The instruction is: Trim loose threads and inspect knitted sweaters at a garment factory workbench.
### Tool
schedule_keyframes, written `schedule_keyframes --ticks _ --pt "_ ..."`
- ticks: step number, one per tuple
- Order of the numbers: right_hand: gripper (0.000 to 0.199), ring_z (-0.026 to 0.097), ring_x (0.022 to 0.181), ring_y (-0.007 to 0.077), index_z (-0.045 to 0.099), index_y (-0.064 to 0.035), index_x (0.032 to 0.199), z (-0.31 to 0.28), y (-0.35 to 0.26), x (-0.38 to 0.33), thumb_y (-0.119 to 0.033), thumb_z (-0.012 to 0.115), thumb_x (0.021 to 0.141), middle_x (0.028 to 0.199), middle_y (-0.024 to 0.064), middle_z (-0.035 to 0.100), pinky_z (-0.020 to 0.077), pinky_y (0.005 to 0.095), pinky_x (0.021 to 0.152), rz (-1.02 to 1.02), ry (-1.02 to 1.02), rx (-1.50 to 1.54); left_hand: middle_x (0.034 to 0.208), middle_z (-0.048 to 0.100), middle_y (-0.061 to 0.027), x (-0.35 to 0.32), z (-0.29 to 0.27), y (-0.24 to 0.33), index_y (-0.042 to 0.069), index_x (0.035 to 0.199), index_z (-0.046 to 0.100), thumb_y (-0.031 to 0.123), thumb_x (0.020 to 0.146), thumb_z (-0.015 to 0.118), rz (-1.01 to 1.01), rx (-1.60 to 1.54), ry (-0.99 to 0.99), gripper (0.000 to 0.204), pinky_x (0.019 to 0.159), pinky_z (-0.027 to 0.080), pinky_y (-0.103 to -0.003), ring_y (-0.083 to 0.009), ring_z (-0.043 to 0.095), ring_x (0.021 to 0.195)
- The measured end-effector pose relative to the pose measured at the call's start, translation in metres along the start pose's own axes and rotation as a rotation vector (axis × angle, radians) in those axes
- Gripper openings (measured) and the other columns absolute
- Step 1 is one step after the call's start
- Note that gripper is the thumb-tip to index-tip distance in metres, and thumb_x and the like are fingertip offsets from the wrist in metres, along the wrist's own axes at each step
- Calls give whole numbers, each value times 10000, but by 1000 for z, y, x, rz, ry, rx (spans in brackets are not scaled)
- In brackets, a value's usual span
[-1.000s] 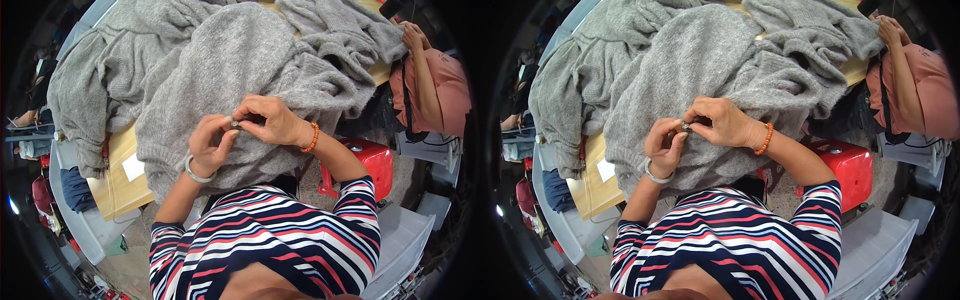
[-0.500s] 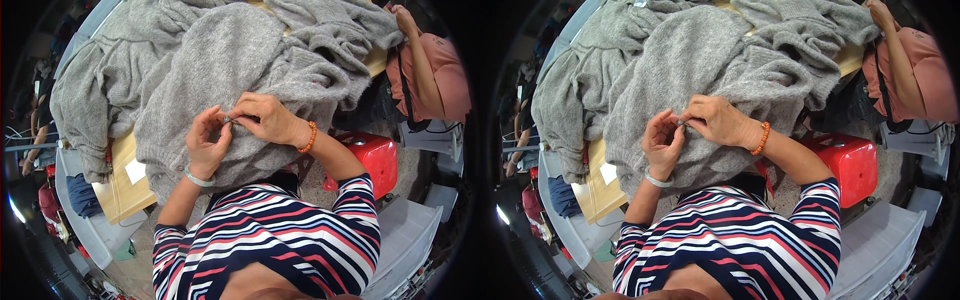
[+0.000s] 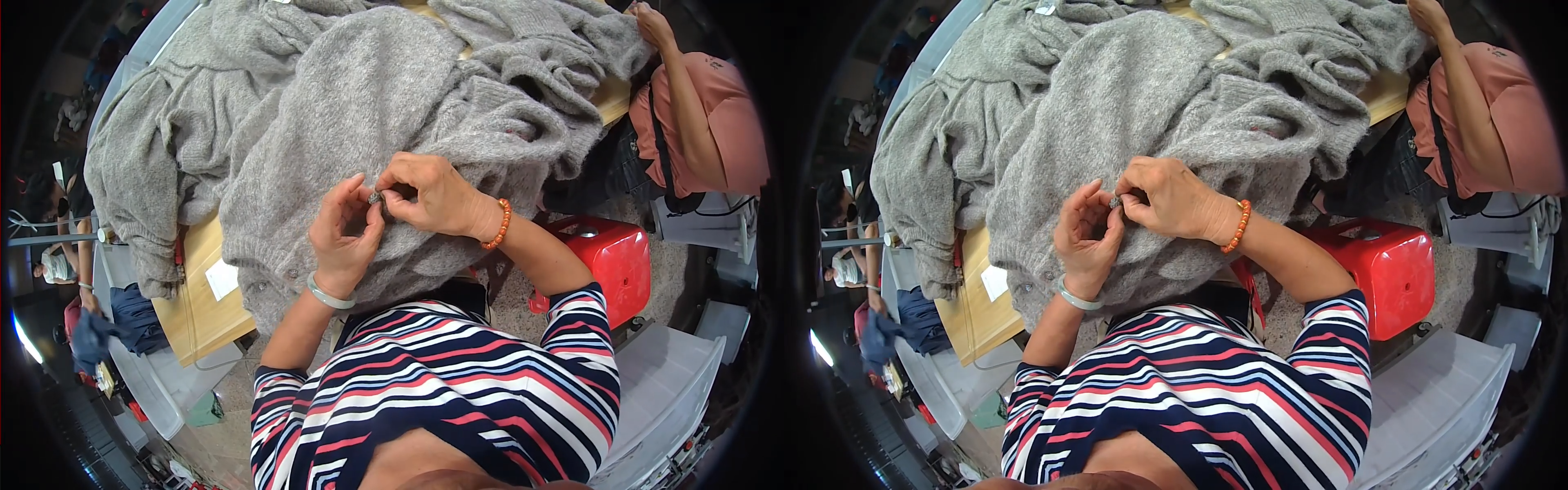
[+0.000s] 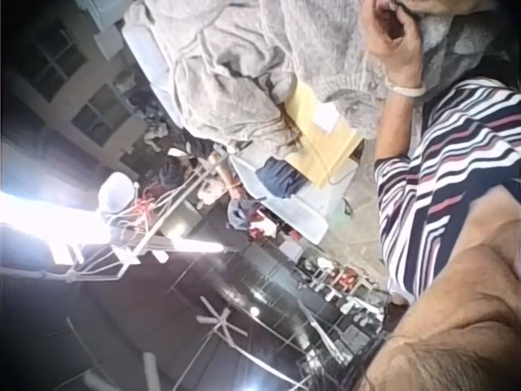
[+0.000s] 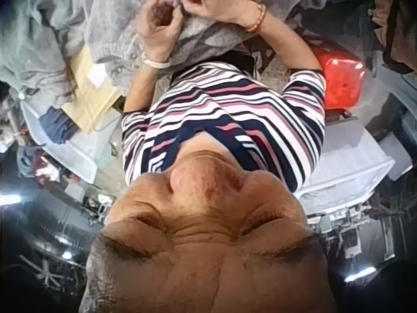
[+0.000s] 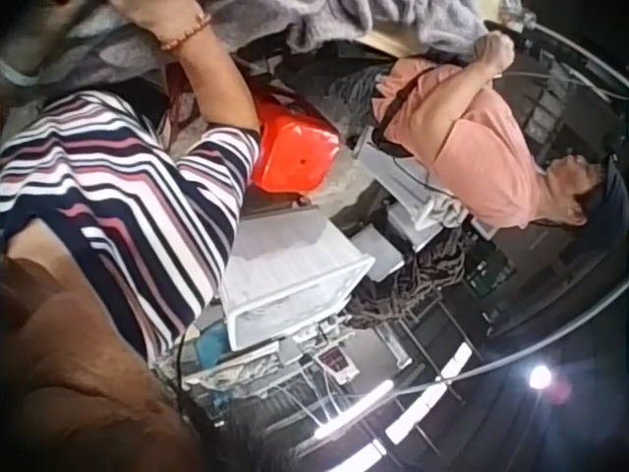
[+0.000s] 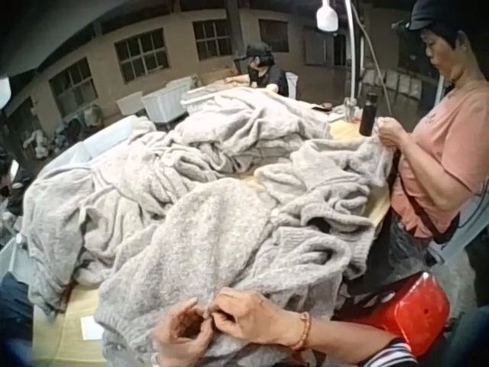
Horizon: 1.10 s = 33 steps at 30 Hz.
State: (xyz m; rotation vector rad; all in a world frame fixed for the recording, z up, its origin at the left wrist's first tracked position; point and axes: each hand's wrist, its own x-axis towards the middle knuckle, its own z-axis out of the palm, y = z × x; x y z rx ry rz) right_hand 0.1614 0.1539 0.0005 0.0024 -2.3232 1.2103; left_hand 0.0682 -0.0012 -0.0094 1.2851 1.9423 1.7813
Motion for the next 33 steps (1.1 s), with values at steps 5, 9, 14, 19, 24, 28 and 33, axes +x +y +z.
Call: schedule_keyframes --ticks 5,9,14,19,24,28,33 --pt "136 670 719 236 651 36 817 -6 -8 7 -87 628 764 772 154 664 525 306 661 319 -8 273 942 628 -67 2 -3 -2 5 1199 533 -88 803 645 -87 -217 29 422 724 526 -231 -114 626 823" --pt "159 680 722 214 660 41 845 -4 -5 9 -99 631 774 790 168 678 532 295 669 354 7 314 947 636 -73 5 -6 -2 -16 1157 561 -86 820 640 -183 -318 25 353 731 532 -239 -120 626 832" --pt "99 643 718 266 636 14 827 0 5 1 -51 638 752 795 120 640 524 342 635 70 3 -158 954 642 -70 11 -6 -4 -27 1112 587 -71 834 635 -262 -447 -50 286 750 524 -242 -125 626 839" --pt "143 589 888 375 619 10 859 11 3 -9 -54 605 732 932 207 579 488 431 781 123 -205 -349 1072 615 -107 21 12 2 -10 1101 605 -67 847 589 -5 -121 -116 261 831 484 -259 -152 597 982" --pt "155 620 812 360 636 2 906 -33 -17 -23 -92 621 785 837 189 630 494 423 728 177 -362 -2 1155 585 -128 67 47 23 3 1172 570 -28 848 597 78 0 -353 326 937 445 -320 -241 564 1097" --pt "192 619 732 318 642 -23 905 -94 -8 -58 -131 691 755 791 140 628 491 355 665 182 34 -85 1308 504 -161 95 91 40 58 1274 523 103 820 662 342 163 -584 477 1049 341 -416 -336 435 1260" --pt "324 605 799 308 643 -2 931 -161 54 -108 -260 722 751 870 121 624 493 363 736 344 945 -997 1293 531 -114 93 108 7 106 1250 550 205 772 692 562 649 -844 508 1076 278 -476 -348 396 1290"
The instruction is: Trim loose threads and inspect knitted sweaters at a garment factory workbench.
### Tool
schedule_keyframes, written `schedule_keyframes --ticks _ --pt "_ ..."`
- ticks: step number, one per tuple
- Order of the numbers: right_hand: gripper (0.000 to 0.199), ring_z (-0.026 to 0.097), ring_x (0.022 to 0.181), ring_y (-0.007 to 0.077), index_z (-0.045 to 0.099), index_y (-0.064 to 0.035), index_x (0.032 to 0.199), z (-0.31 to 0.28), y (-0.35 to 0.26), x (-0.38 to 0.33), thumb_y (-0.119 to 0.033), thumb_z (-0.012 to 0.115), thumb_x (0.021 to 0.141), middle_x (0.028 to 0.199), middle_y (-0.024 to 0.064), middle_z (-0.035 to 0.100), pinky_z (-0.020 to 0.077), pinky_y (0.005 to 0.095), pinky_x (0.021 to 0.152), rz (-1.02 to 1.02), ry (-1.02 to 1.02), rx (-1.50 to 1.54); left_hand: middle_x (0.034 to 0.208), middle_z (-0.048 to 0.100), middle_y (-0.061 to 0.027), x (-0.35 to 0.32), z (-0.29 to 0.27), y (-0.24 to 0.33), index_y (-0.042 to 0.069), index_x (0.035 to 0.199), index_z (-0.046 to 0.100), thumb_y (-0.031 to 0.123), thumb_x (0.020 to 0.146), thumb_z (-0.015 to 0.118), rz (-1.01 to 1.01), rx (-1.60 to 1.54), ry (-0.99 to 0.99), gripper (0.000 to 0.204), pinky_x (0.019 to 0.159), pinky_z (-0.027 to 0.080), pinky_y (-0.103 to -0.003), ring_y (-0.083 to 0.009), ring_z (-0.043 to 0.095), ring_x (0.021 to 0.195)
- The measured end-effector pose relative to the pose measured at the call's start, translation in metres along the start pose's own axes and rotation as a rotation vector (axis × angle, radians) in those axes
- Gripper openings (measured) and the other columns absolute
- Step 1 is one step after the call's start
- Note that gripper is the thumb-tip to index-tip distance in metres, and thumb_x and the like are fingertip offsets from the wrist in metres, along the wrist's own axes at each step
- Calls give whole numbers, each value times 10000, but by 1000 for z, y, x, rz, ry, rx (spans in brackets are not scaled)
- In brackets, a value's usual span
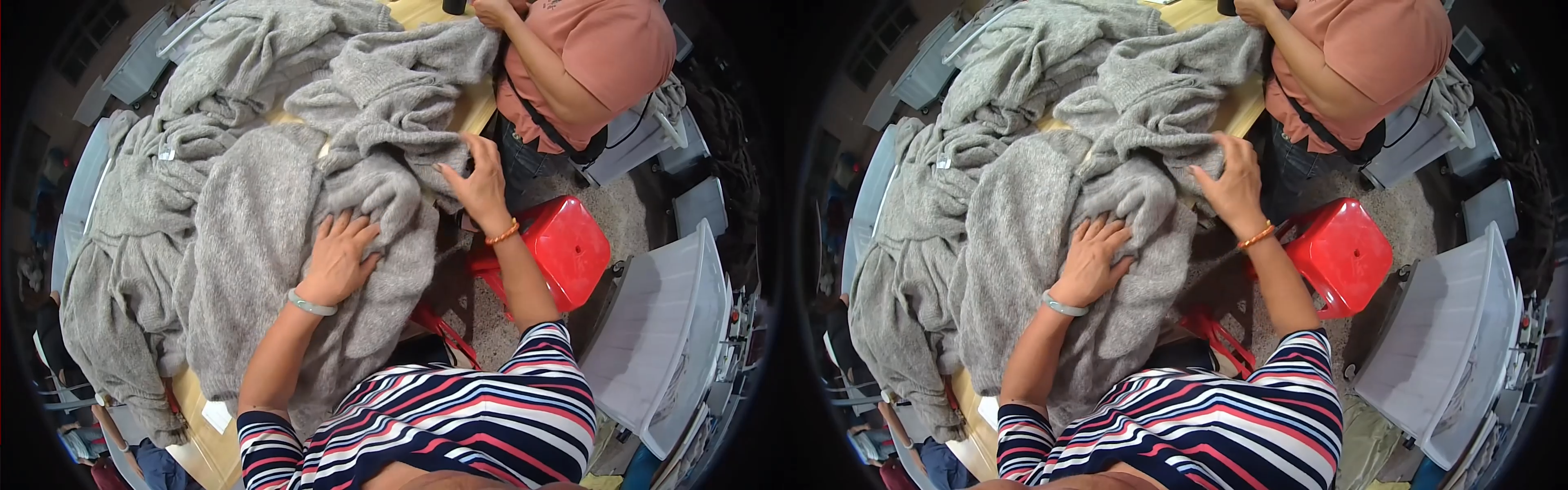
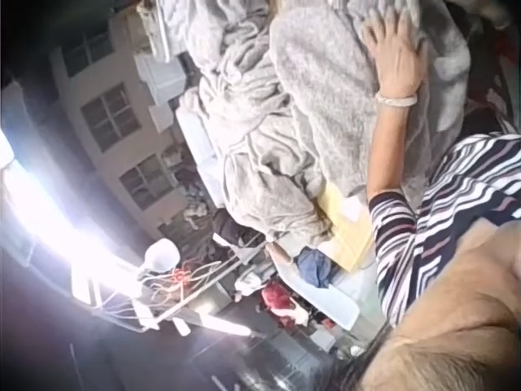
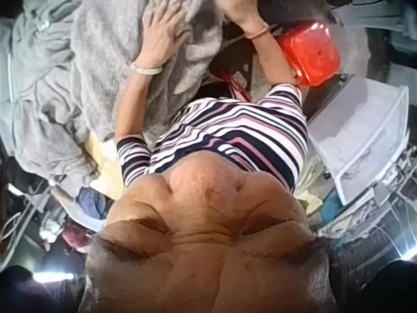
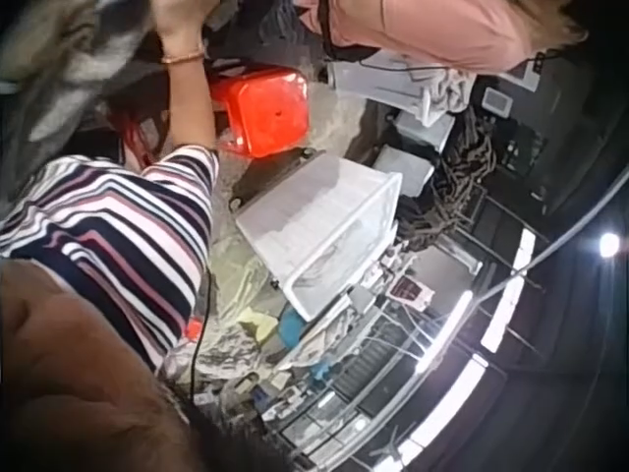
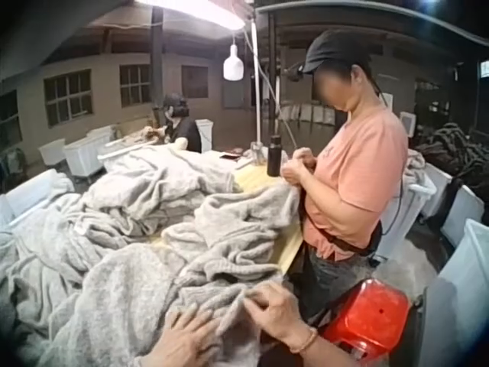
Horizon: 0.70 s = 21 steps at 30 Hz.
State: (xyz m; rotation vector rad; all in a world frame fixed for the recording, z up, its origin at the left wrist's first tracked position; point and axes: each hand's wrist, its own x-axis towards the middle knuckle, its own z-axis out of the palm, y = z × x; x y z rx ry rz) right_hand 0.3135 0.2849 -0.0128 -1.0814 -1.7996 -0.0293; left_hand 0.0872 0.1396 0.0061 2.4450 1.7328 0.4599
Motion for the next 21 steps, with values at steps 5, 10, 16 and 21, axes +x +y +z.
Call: schedule_keyframes --ticks 5,10,16,21 --pt "254 551 702 70 635 37 944 30 87 -10 -174 699 820 807 45 658 475 253 631 454 -791 351 1245 563 -82 1 -3 -5 98 1157 605 173 759 683 -67 -46 -115 413 1079 281 -477 -330 443 1251" --pt "173 599 802 89 658 -21 1027 3 51 78 -131 580 920 912 21 668 477 247 732 380 -372 908 1170 587 -85 1 -4 -6 107 1128 625 177 738 693 -71 -34 -112 403 1056 301 -472 -294 473 1186" --pt "279 601 1057 215 543 -28 1202 15 147 63 -174 499 968 1160 68 609 505 399 904 1006 237 1280 1200 567 -84 -1 1 -7 114 1146 614 191 732 701 -75 -59 -98 430 1052 296 -489 -295 460 1197" --pt "580 513 1130 325 409 34 1329 14 142 -26 -110 650 821 1236 205 521 401 384 964 609 -54 250 1180 563 -90 0 2 -7 116 1151 612 195 735 699 -72 -60 -95 431 1049 293 -493 -297 458 1190"
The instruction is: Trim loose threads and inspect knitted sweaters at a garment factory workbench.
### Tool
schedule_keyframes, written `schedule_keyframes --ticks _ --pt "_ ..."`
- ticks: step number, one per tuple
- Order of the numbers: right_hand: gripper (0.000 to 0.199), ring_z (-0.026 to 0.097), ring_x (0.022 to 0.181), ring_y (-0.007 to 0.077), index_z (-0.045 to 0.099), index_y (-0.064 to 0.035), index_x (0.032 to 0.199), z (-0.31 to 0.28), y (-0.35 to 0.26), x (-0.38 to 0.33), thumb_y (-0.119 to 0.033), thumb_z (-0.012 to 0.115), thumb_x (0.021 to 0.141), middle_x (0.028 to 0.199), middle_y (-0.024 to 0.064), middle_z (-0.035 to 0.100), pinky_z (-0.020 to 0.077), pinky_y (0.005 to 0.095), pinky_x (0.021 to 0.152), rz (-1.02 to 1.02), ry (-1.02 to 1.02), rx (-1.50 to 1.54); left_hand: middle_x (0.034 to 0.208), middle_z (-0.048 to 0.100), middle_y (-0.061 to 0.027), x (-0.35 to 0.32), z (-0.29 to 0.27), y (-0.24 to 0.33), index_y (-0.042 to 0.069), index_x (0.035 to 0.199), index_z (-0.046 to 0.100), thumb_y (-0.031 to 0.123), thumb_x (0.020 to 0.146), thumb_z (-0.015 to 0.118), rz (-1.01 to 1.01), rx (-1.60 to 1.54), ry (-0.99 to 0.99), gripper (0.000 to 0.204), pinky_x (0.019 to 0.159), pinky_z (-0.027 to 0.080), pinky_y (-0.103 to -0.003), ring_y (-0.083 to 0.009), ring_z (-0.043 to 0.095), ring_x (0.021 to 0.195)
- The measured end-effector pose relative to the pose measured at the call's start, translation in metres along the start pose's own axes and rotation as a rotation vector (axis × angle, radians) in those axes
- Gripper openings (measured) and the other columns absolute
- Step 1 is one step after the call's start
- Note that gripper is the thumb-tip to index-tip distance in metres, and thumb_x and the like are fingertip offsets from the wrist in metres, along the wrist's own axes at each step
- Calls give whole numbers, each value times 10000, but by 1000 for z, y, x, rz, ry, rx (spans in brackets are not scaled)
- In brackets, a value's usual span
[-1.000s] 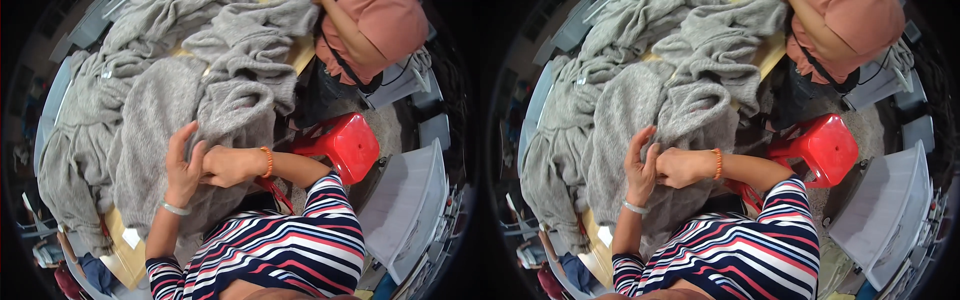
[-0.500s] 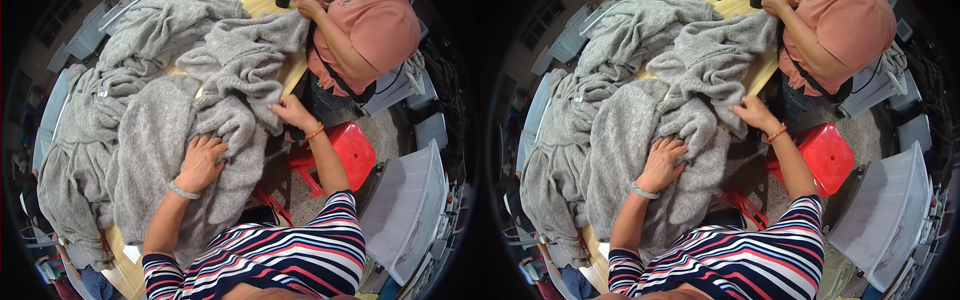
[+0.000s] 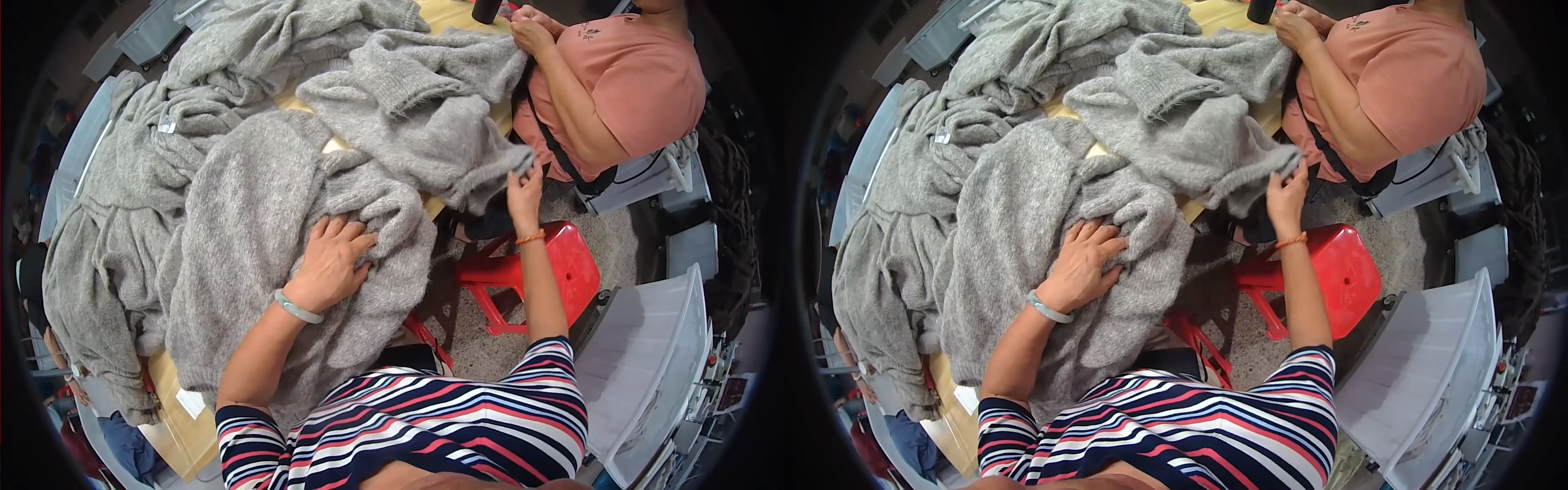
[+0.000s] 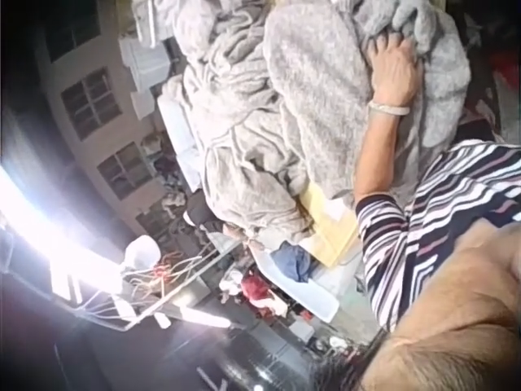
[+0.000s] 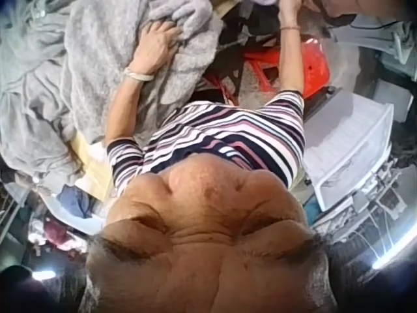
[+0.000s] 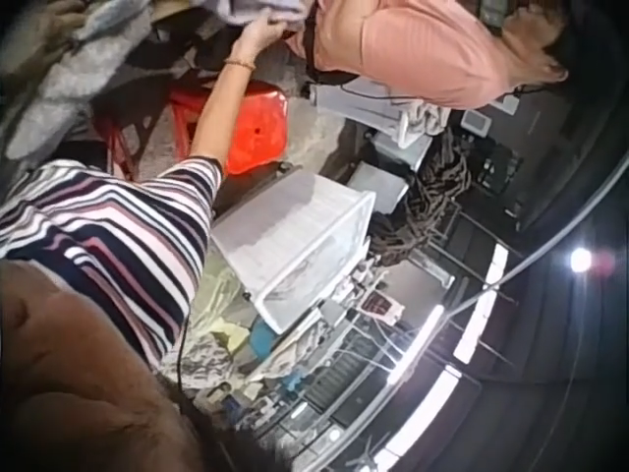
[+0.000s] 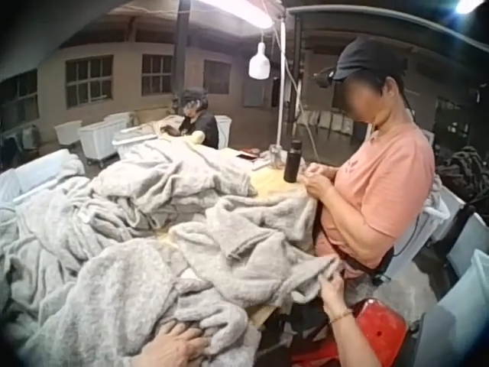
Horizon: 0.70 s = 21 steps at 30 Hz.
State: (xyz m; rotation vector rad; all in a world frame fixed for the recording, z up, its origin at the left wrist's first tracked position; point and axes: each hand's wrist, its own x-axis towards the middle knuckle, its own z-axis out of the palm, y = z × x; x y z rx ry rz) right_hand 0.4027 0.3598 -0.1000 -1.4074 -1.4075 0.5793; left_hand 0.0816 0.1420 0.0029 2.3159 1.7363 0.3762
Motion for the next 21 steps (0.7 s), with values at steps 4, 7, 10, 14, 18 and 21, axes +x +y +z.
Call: schedule_keyframes --ticks 4,7,10,14,18,21 --pt "715 395 1264 307 397 -51 1382 12 -82 -45 -150 701 743 1321 158 460 291 404 1070 -700 -91 -489 1189 556 -101 3 0 2 102 1143 609 175 727 704 -2 -7 2 433 1055 288 -483 -308 458 1188" --pt "520 416 1244 284 565 -84 1231 44 -100 -55 -174 696 736 1294 113 503 295 425 1055 -877 -418 -573 1204 550 -114 7 -3 7 86 1140 603 146 714 707 0 -35 -5 442 1065 280 -471 -323 454 1196" --pt "305 588 924 251 647 -83 1038 76 -73 -15 -198 696 760 986 63 632 438 407 866 -810 -592 -515 1211 548 -124 11 -6 8 87 1158 597 134 712 704 -3 -60 8 461 1067 279 -456 -341 450 1198" --pt "250 628 654 145 665 -39 987 85 -67 61 -265 630 886 813 12 679 514 294 615 -100 -713 285 1252 540 -131 22 -18 -11 87 1255 564 196 767 711 55 -266 -141 521 1048 330 -431 -322 505 1152" --pt "290 623 783 76 617 -15 1120 49 -127 81 -240 503 978 970 2 668 501 230 682 271 -829 700 1311 503 -141 58 -54 -39 78 1315 523 232 821 701 -144 -644 -116 547 941 459 -392 -258 592 1017" --pt "315 642 834 98 599 -24 1175 33 -137 92 -245 476 986 1013 29 670 520 249 732 326 -1037 766 1348 452 -162 114 -61 -25 83 1409 395 195 794 746 -232 -665 140 717 807 540 -322 -201 615 966"
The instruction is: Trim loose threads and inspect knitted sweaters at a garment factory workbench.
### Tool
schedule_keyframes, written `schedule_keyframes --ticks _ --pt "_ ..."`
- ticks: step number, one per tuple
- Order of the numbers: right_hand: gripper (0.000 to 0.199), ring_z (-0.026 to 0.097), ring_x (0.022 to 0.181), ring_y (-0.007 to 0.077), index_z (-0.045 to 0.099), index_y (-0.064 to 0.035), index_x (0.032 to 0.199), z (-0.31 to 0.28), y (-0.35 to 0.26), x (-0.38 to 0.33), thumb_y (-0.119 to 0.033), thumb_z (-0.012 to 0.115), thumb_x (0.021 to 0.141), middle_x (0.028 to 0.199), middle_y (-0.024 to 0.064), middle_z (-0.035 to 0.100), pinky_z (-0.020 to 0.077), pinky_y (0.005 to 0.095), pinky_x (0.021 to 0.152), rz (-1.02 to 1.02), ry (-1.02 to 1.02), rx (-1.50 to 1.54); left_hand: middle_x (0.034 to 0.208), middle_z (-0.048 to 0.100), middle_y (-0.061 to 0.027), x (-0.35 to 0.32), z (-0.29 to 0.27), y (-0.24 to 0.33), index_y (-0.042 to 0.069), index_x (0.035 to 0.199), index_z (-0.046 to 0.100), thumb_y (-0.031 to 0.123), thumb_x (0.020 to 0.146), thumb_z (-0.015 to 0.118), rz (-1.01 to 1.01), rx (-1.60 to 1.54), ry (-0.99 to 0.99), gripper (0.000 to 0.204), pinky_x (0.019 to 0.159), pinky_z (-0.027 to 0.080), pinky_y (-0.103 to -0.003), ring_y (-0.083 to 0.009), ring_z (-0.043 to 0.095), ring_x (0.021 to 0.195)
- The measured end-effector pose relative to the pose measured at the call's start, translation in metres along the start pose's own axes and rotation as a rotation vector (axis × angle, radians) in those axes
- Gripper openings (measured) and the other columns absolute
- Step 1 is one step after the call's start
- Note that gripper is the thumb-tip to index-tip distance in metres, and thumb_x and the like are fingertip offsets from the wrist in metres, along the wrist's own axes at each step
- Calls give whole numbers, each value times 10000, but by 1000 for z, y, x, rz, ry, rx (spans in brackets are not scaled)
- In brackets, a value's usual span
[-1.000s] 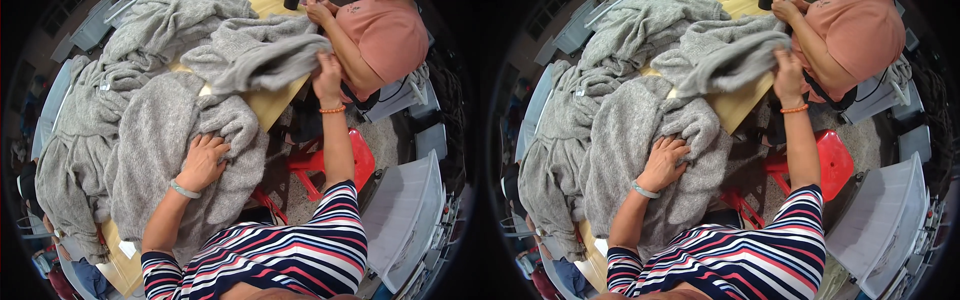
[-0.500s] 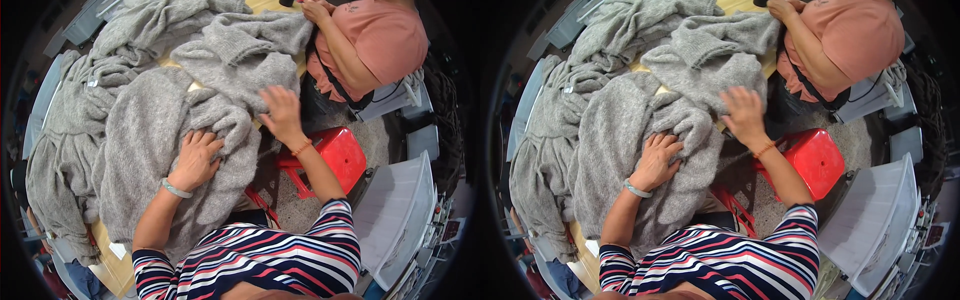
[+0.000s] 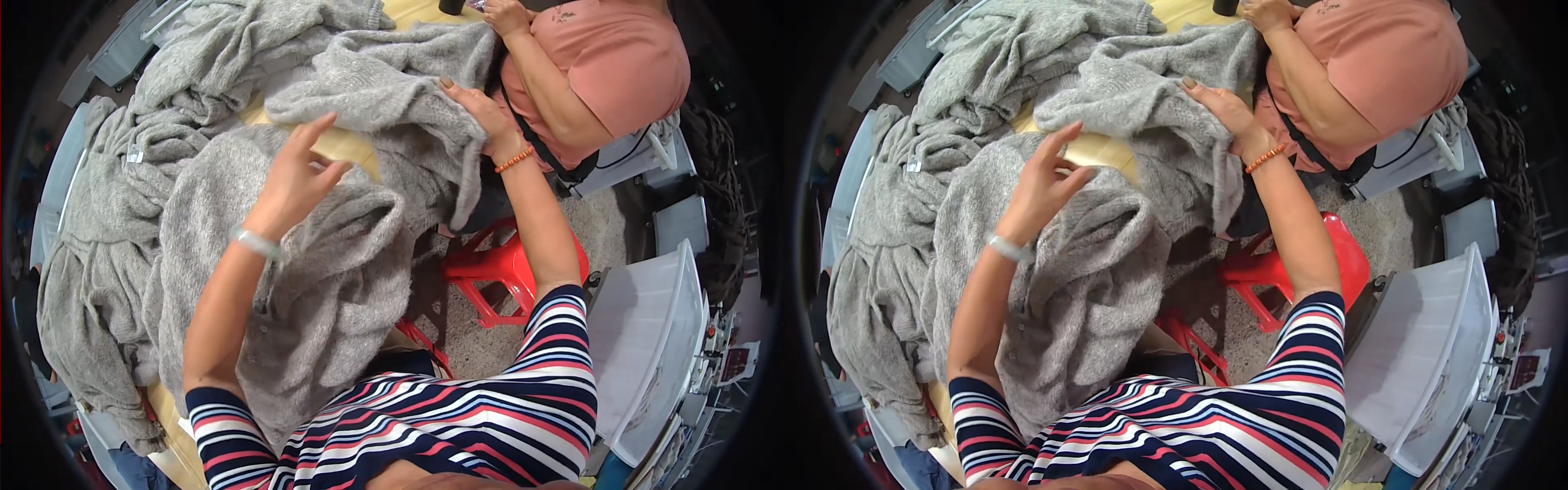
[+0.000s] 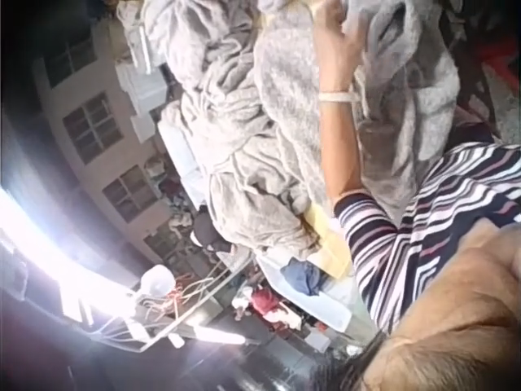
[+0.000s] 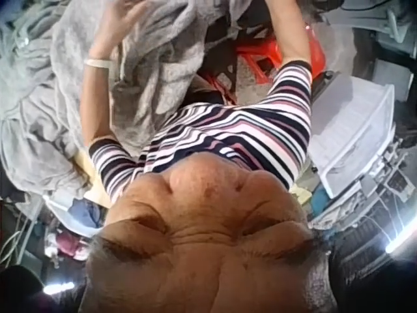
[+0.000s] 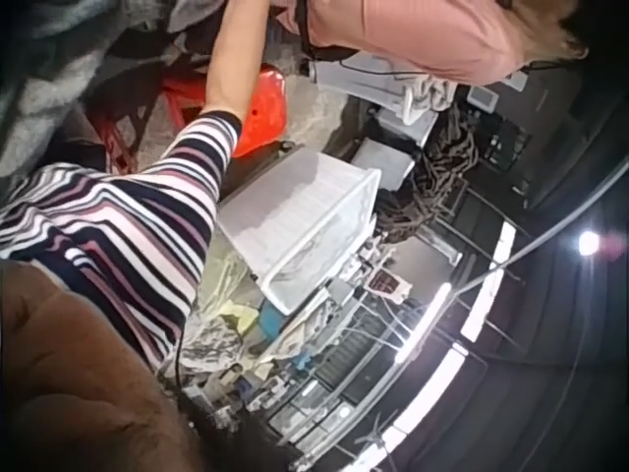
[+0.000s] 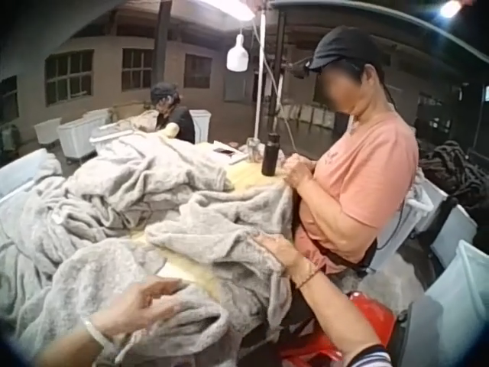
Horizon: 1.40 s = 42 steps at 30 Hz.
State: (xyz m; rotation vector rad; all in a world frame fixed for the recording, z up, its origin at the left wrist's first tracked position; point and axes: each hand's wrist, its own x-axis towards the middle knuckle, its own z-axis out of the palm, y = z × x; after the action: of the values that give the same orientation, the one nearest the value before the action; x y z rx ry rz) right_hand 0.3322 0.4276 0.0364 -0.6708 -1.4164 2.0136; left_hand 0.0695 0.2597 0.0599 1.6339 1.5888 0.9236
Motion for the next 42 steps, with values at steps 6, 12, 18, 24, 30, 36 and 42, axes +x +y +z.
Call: schedule_keyframes --ticks 6,12,18,24,30,36,42 --pt "318 636 987 160 571 4 1193 11 1 -2 -210 442 997 1129 96 643 515 291 845 27 -57 137 1350 365 -222 70 76 -58 133 1418 346 106 715 781 223 379 427 827 925 483 -380 -356 582 994" --pt "565 596 1014 164 518 67 1236 9 -2 -26 -305 698 851 1163 80 610 467 286 906 3 -69 -217 1145 595 -156 114 50 -79 73 1040 647 -91 658 561 311 205 498 424 917 460 -429 -371 541 1074" --pt "377 615 927 360 573 12 1065 34 30 -53 -163 694 754 1014 166 609 485 403 787 -244 161 -1516 1081 694 -90 114 -58 -96 81 1089 698 -155 661 453 232 26 694 547 891 478 -242 -173 658 992" --pt "334 583 871 395 565 2 1012 42 39 -54 -150 679 737 932 170 577 479 424 740 -294 238 -1446 1070 701 -73 104 -70 -117 67 1128 684 -128 688 428 94 97 611 546 891 452 -212 -137 648 982" --pt "390 639 885 200 589 34 1067 20 29 -53 -159 706 749 952 133 655 486 322 784 -126 107 -1233 1029 711 -69 116 -58 -122 67 1101 698 -92 718 467 38 127 581 474 862 455 -213 -130 649 942" --pt "324 571 861 89 592 3 1182 5 -45 68 -53 622 864 995 20 636 470 236 767 -634 386 -320 1220 541 -233 146 -63 -81 -26 1396 367 47 728 763 -43 -552 352 780 673 564 -296 -247 653 888" --pt "572 516 1175 362 500 -57 1324 31 -20 122 -296 683 837 1263 256 538 402 421 985 -1094 663 -1506 1248 528 -230 -11 -71 -12 44 1340 464 296 789 716 336 374 292 657 1007 402 -407 -344 494 1178"
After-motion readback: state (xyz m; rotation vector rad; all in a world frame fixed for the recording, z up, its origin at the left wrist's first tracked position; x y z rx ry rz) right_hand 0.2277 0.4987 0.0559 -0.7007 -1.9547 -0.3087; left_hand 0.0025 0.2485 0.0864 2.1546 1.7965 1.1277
